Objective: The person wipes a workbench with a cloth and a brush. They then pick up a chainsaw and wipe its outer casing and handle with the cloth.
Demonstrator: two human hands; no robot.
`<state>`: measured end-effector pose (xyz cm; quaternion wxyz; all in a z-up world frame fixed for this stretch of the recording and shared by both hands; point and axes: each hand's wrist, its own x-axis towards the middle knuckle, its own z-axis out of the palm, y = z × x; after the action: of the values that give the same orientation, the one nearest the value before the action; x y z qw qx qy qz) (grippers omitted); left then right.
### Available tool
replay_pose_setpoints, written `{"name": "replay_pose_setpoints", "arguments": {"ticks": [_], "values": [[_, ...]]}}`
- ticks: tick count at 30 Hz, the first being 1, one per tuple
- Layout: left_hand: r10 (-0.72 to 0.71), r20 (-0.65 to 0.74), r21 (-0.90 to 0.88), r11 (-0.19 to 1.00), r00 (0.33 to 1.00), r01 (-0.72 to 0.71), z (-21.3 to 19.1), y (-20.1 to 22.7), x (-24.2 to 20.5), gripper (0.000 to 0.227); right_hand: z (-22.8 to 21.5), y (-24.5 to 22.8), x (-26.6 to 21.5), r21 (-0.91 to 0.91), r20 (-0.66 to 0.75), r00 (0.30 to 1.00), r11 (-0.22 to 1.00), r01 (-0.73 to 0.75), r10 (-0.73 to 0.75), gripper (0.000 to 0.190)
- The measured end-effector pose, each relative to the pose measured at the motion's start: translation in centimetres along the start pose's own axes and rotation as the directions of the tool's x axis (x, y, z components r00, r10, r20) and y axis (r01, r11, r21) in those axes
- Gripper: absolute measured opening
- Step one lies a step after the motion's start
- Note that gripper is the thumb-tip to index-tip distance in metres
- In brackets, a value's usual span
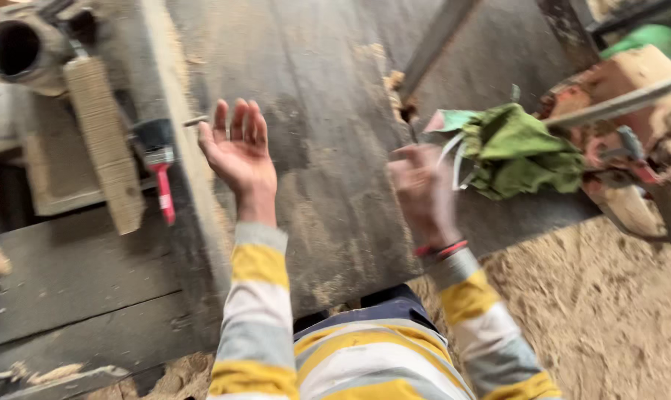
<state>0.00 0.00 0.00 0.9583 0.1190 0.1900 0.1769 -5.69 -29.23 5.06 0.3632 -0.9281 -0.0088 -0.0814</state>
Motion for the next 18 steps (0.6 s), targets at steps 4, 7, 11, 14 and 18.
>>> {"name": "replay_pose_setpoints", "arguments": {"ticks": [4,7,11,14,18], "values": [[-0.029,0.013,0.485,0.874,1.000,0.019,0.4,-3.8,-5.1,0.039,-8.8,15.6,2.3,-0.673,-0.283,0.934,0.739,-0.032,-0.217,0.052],[-0.070,0.049,0.711,0.703,0.996,0.014,0.2,-7.2,-7.7,0.037,-13.0,21.7,4.0,-0.695,-0.210,0.978,0.700,-0.162,0.018,0.043],[-0.264,0.181,0.789,0.614,0.947,0.020,-0.4,-12.9,-10.9,0.053,-16.3,18.8,4.9,-0.499,-0.135,0.988,0.867,-0.005,-0.072,0.015],[-0.419,0.234,0.783,0.616,0.877,0.085,1.3,-17.1,-13.3,0.080,-19.2,11.2,4.9,0.014,-0.078,0.997,0.999,0.029,-0.028,0.012],[-0.541,0.167,0.695,0.658,0.824,0.291,5.5,-19.8,-15.6,0.076,-19.7,2.9,4.9,0.812,0.245,0.969,0.541,-0.217,0.020,0.019]]}}
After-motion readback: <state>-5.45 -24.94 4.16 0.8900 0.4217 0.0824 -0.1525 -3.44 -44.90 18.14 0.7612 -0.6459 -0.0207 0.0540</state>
